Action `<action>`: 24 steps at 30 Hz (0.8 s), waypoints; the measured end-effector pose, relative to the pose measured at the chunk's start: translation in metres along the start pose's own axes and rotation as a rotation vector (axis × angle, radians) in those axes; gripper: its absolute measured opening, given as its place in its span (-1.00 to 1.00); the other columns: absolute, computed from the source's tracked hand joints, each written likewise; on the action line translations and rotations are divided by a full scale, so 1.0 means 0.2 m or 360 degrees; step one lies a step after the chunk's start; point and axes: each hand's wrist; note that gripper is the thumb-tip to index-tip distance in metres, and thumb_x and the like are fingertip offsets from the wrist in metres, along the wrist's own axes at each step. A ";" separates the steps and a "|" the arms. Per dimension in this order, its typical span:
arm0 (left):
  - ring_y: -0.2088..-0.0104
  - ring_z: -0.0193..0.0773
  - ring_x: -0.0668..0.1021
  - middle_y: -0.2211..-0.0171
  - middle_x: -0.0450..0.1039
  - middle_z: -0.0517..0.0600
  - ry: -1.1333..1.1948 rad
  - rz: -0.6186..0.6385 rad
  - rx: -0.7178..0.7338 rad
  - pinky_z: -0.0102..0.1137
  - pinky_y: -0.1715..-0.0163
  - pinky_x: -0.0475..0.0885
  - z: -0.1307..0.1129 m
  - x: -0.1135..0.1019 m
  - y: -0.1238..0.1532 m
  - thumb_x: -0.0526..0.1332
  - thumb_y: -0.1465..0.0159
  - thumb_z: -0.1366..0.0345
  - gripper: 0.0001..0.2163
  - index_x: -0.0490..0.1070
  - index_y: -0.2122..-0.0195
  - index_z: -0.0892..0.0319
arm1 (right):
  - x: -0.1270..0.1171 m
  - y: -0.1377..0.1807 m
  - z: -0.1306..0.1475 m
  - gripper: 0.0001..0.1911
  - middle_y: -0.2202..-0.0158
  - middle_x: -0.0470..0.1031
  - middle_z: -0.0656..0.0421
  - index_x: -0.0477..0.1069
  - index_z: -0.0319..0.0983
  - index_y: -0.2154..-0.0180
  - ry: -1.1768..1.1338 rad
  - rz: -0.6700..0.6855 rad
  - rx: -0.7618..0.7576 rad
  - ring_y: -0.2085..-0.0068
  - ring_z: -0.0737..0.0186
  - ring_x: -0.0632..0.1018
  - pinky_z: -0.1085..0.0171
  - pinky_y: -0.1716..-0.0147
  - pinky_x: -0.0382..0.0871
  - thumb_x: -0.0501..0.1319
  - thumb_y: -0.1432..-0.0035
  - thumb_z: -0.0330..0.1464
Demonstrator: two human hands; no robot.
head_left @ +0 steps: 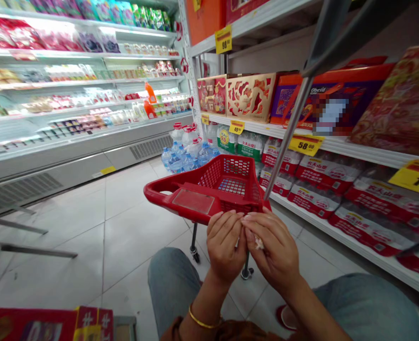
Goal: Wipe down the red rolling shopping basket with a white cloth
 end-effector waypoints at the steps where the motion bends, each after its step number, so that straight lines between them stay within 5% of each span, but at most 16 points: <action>1: 0.13 -0.25 0.60 0.24 0.62 0.03 -0.0001 0.0003 0.0005 -0.26 -0.04 0.37 0.00 0.00 0.00 0.15 -0.27 0.51 -0.82 0.48 0.16 0.21 | 0.00 0.00 -0.02 -0.74 0.18 0.57 0.10 0.45 -0.19 0.07 0.0016 0.0000 -0.0001 0.09 0.18 0.56 -0.02 -0.13 0.36 0.20 -0.18 -0.46; 9: 0.13 -0.23 0.61 0.23 0.62 0.02 0.0019 0.0034 0.0041 -0.26 -0.03 0.38 0.01 -0.01 -0.02 0.20 -0.25 0.49 -0.84 0.49 0.17 0.20 | -0.04 -0.01 -0.10 -0.81 0.22 0.56 0.12 0.47 -0.18 0.14 0.0042 0.0001 0.0123 0.16 0.21 0.56 0.03 -0.09 0.37 0.21 -0.18 -0.45; 19: 0.13 -0.23 0.60 0.23 0.62 0.03 0.0032 0.0026 0.0006 -0.25 -0.05 0.36 0.00 -0.01 -0.01 0.20 -0.24 0.52 -0.82 0.49 0.17 0.21 | -0.07 -0.01 -0.25 -0.84 0.28 0.58 0.15 0.55 -0.17 0.27 -0.0156 -0.0075 0.0688 0.22 0.24 0.56 0.25 0.18 0.46 0.18 -0.25 -0.32; 24: 0.12 -0.25 0.59 0.23 0.62 0.01 0.0046 0.0020 -0.0027 -0.25 -0.07 0.34 -0.02 -0.01 -0.02 0.20 -0.24 0.53 -0.82 0.49 0.16 0.21 | -0.07 -0.01 -0.22 -0.84 0.25 0.59 0.15 0.55 -0.17 0.25 -0.0162 -0.0090 0.0720 0.19 0.25 0.57 0.26 0.15 0.46 0.19 -0.25 -0.31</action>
Point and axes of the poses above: each hand's wrist, its own y-axis away from the middle knuckle, its own x-axis out of the palm, z = x × y
